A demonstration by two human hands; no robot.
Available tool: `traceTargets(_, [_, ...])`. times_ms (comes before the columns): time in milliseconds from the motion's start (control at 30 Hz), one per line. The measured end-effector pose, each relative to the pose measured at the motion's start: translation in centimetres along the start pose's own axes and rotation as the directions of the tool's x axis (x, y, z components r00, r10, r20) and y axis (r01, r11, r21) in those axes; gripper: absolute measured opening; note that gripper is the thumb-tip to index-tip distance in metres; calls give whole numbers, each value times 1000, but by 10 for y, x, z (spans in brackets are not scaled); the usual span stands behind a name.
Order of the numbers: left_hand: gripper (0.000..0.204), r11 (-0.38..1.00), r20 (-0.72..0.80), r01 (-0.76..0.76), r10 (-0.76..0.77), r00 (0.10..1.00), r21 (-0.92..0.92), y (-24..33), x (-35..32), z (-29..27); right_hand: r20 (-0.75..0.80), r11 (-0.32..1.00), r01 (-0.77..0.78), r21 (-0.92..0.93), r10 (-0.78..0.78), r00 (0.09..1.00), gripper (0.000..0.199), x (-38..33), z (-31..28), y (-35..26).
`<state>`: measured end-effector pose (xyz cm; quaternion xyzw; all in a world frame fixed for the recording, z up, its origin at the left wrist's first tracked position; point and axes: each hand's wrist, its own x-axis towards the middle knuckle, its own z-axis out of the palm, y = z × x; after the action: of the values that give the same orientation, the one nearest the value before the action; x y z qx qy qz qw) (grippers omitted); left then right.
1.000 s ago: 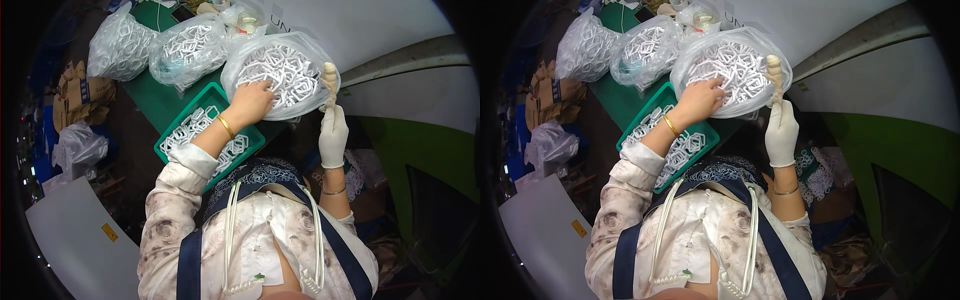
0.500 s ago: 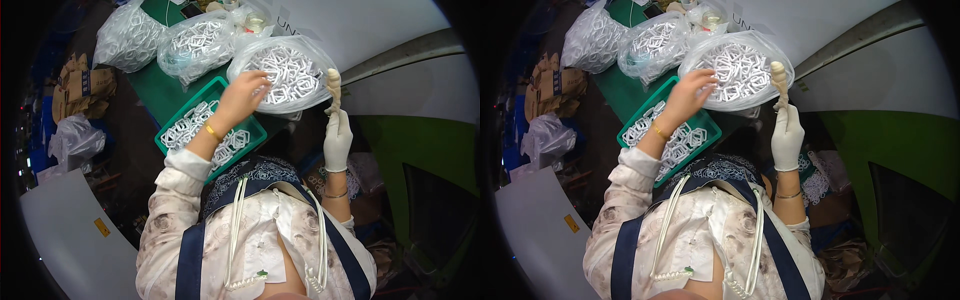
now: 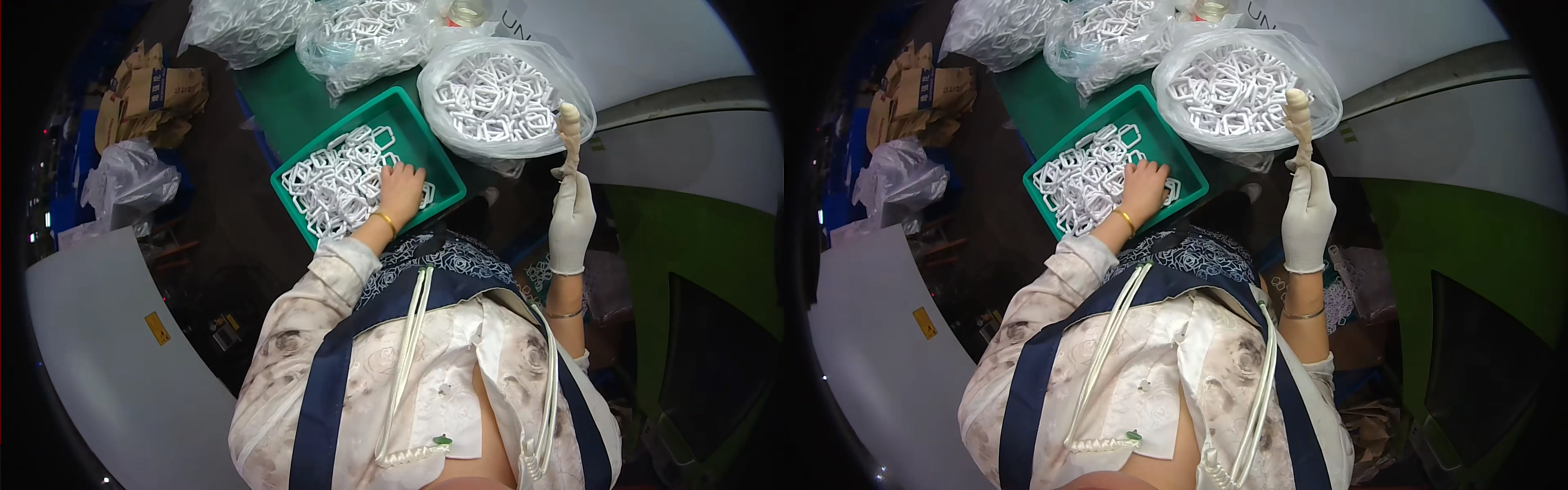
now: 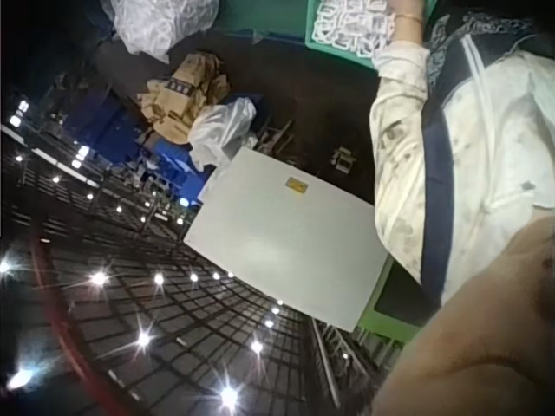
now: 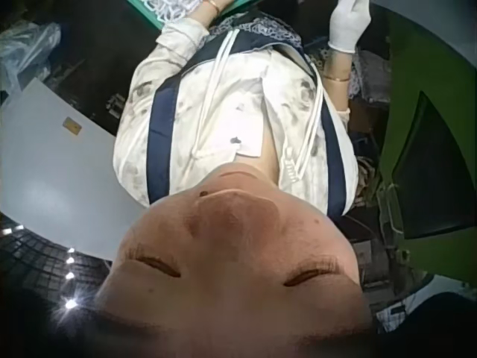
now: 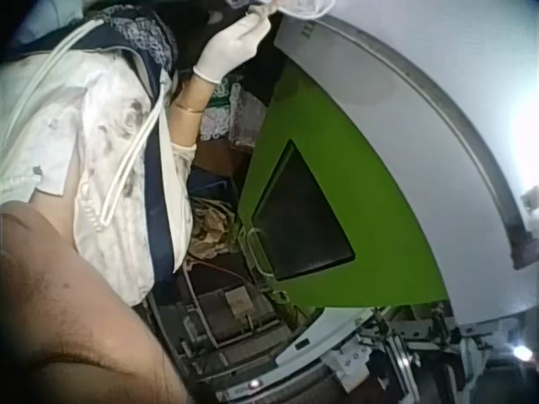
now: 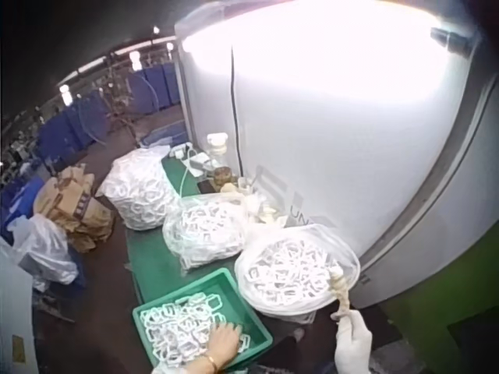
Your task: Assembling small white plastic rings onto a cylindrical component at a manual workstation.
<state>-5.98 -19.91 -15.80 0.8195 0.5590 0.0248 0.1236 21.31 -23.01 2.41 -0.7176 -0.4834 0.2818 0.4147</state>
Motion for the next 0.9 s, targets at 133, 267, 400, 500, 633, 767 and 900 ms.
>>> traceTargets(133, [14, 979, -131, -114, 138, 982, 172, -7, 7, 3, 1, 1000, 10, 7, -10, 1000, 28, -6, 0, 1])
traceTargets(267, [24, 977, -214, -189, 206, 955, 99, -11, 9, -8, -39, 995, 87, -41, -89, 995, 28, -4, -2, 10])
traceTargets(400, [22, 820, -92, 176, -267, 959, -545, -42, 8, -43, -66, 997, 79, -26, -81, 995, 28, -6, -8, 17])
traceTargets(500, [24, 759, -280, 216, -466, 840, -615, -109, 8, -39, -58, 997, 74, -22, -75, 995, 28, -4, -9, 20])
traceTargets(633, [23, 880, -218, 323, -411, 885, -350, -124, 9, -68, -55, 999, 40, -33, -41, 998, 28, -6, -7, 24])
traceTargets(767, [25, 895, -172, 355, -408, 897, -272, -118, 13, -62, -37, 1000, 15, -26, -16, 999, 27, -6, -7, 16])
traceTargets(900, [27, 919, -199, 369, -391, 899, -137, -109, 22, -52, -23, 999, -25, -30, 24, 999, 27, -5, -7, 18])
